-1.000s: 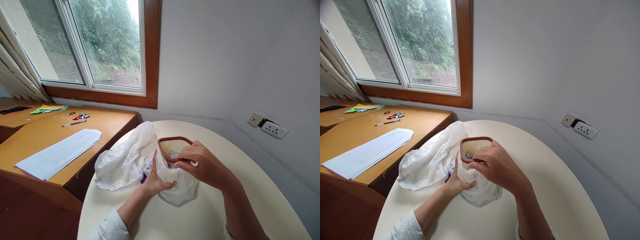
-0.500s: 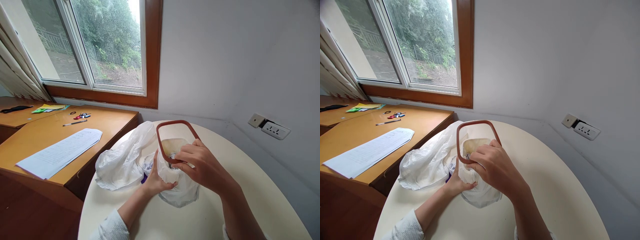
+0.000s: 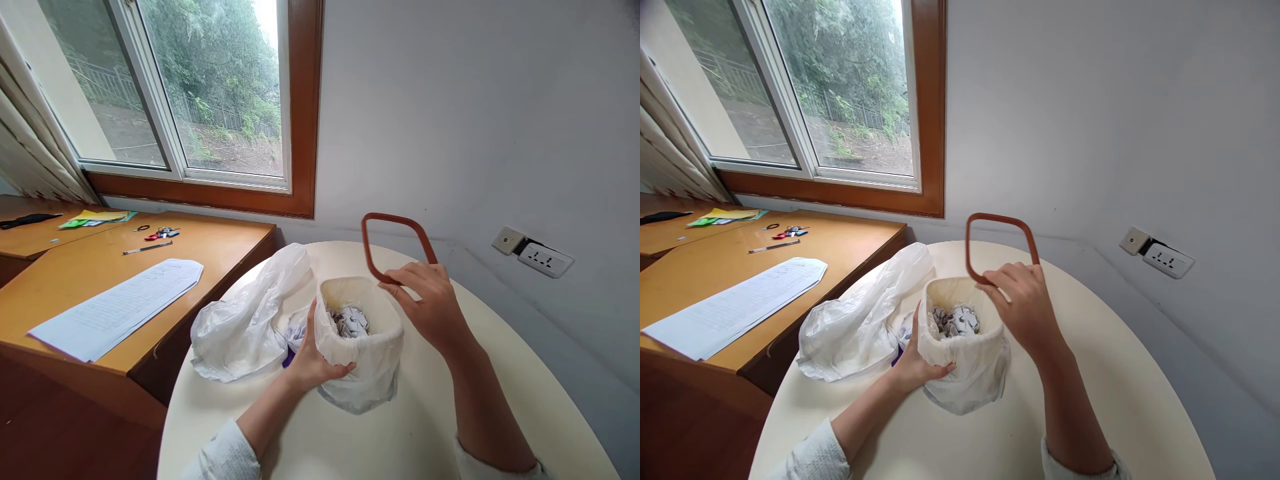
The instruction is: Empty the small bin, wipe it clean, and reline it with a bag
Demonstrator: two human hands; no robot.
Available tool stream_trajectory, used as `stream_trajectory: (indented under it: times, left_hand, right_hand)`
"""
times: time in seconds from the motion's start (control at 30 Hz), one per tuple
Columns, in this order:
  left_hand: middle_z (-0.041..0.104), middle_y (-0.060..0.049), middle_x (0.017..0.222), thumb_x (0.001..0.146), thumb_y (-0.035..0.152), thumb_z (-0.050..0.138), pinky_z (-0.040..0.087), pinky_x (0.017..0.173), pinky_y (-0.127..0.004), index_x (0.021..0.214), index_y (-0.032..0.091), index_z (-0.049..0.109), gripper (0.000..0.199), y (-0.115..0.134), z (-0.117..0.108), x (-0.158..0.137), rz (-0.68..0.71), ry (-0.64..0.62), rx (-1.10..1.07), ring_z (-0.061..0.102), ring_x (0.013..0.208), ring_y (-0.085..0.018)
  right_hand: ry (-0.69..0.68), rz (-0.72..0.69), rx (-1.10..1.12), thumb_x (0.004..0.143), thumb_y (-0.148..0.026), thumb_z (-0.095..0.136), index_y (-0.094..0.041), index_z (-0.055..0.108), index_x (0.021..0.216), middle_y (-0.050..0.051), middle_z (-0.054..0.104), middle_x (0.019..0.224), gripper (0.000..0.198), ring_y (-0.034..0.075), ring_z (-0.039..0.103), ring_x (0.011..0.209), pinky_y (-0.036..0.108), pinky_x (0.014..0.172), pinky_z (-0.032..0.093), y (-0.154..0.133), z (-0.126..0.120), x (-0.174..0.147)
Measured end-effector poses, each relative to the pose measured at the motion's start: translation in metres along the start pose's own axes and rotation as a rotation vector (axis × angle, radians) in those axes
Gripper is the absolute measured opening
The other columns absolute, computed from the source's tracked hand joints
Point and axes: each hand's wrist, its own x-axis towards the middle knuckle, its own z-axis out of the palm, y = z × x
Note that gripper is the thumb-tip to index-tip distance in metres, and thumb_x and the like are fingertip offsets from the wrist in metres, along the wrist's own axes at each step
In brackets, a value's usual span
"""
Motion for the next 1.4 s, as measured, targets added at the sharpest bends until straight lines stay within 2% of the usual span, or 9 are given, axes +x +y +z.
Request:
stream_trajectory:
  times: [0.03, 0.17, 0.3, 0.4, 0.5, 0.83, 1.17, 1.27, 1.4]
  left_hand:
    - [0.023, -0.012, 0.142, 0.053, 0.023, 0.077, 0.015, 0.108, -0.050, 0.139, 0.028, -0.005, 0.119, -0.001, -0.001, 0.000, -0.013, -0.004, 0.009, 0.024, 0.131, -0.031]
    - [0.025, -0.014, 0.141, 0.054, 0.025, 0.077, 0.017, 0.107, -0.051, 0.138, 0.027, -0.007, 0.119, -0.004, -0.002, 0.001, -0.048, -0.011, 0.004, 0.027, 0.129, -0.031]
    - [0.024, -0.012, 0.141, 0.053, 0.027, 0.077, 0.016, 0.107, -0.053, 0.138, 0.030, -0.002, 0.117, -0.004, 0.001, 0.002, -0.059, 0.023, 0.034, 0.025, 0.130, -0.032]
    - [0.027, -0.012, 0.138, 0.054, 0.029, 0.077, 0.020, 0.105, -0.054, 0.139, 0.030, -0.001, 0.115, 0.000, 0.003, 0.002, -0.088, 0.042, 0.021, 0.028, 0.129, -0.032]
    - [0.030, -0.012, 0.137, 0.054, 0.030, 0.077, 0.024, 0.104, -0.053, 0.139, 0.031, -0.002, 0.116, 0.003, 0.004, 0.002, -0.117, 0.046, 0.018, 0.031, 0.127, -0.031]
    - [0.033, -0.013, 0.135, 0.055, 0.033, 0.077, 0.027, 0.102, -0.054, 0.138, 0.032, -0.009, 0.119, 0.002, 0.002, 0.002, -0.172, 0.028, 0.060, 0.033, 0.126, -0.031]
    - [0.034, -0.011, 0.135, 0.052, 0.032, 0.078, 0.027, 0.102, -0.054, 0.138, 0.032, 0.000, 0.116, 0.012, 0.007, 0.003, -0.181, 0.081, 0.000, 0.033, 0.126, -0.032]
    - [0.030, -0.012, 0.138, 0.053, 0.031, 0.078, 0.027, 0.103, -0.052, 0.138, 0.032, -0.003, 0.117, 0.011, 0.007, 0.003, -0.174, 0.052, 0.019, 0.032, 0.127, -0.031]
    - [0.026, -0.012, 0.141, 0.053, 0.030, 0.077, 0.028, 0.104, -0.049, 0.138, 0.031, -0.005, 0.118, 0.010, 0.007, 0.003, -0.142, 0.051, -0.018, 0.030, 0.128, -0.030]
  right_hand:
    - [0.068, 0.033, -0.026, 0.087, -0.031, 0.049, -0.021, 0.062, 0.084, 0.002, 0.063, 0.077, 0.016, 0.016, 0.055, 0.075, 0.032, 0.077, 0.029, 0.013, 0.007, -0.006]
    - [0.122, 0.144, -0.166, 0.087, -0.031, 0.047, -0.020, 0.063, 0.090, 0.004, 0.065, 0.082, 0.020, 0.016, 0.056, 0.078, 0.032, 0.077, 0.029, 0.074, 0.039, -0.055]
    - [0.006, 0.253, -0.262, 0.088, -0.031, 0.043, -0.019, 0.064, 0.088, 0.006, 0.065, 0.088, 0.024, 0.018, 0.057, 0.084, 0.035, 0.081, 0.027, 0.122, 0.056, -0.126]
    - [-0.055, 0.422, -0.212, 0.088, -0.034, 0.042, -0.019, 0.064, 0.090, 0.007, 0.064, 0.096, 0.027, 0.020, 0.056, 0.093, 0.037, 0.085, 0.026, 0.137, 0.054, -0.162]
    - [-0.087, 0.542, -0.169, 0.087, -0.037, 0.041, -0.020, 0.064, 0.091, 0.007, 0.063, 0.099, 0.028, 0.020, 0.055, 0.094, 0.038, 0.086, 0.027, 0.141, 0.050, -0.177]
    - [-0.176, 0.684, -0.063, 0.081, -0.034, 0.047, -0.025, 0.067, 0.091, 0.004, 0.061, 0.101, 0.024, 0.020, 0.055, 0.095, 0.038, 0.087, 0.033, 0.141, 0.045, -0.185]
    - [-0.104, 0.753, -0.008, 0.077, -0.040, 0.052, -0.024, 0.067, 0.095, 0.005, 0.060, 0.104, 0.028, 0.023, 0.054, 0.101, 0.046, 0.095, 0.030, 0.135, 0.039, -0.180]
    - [-0.039, 0.749, 0.014, 0.083, -0.040, 0.044, -0.021, 0.066, 0.096, 0.008, 0.061, 0.104, 0.032, 0.024, 0.054, 0.101, 0.047, 0.095, 0.031, 0.125, 0.040, -0.173]
    - [-0.016, 0.688, 0.127, 0.088, -0.039, 0.035, -0.020, 0.061, 0.107, 0.008, 0.060, 0.111, 0.038, 0.020, 0.054, 0.105, 0.038, 0.094, 0.039, 0.092, 0.052, -0.159]
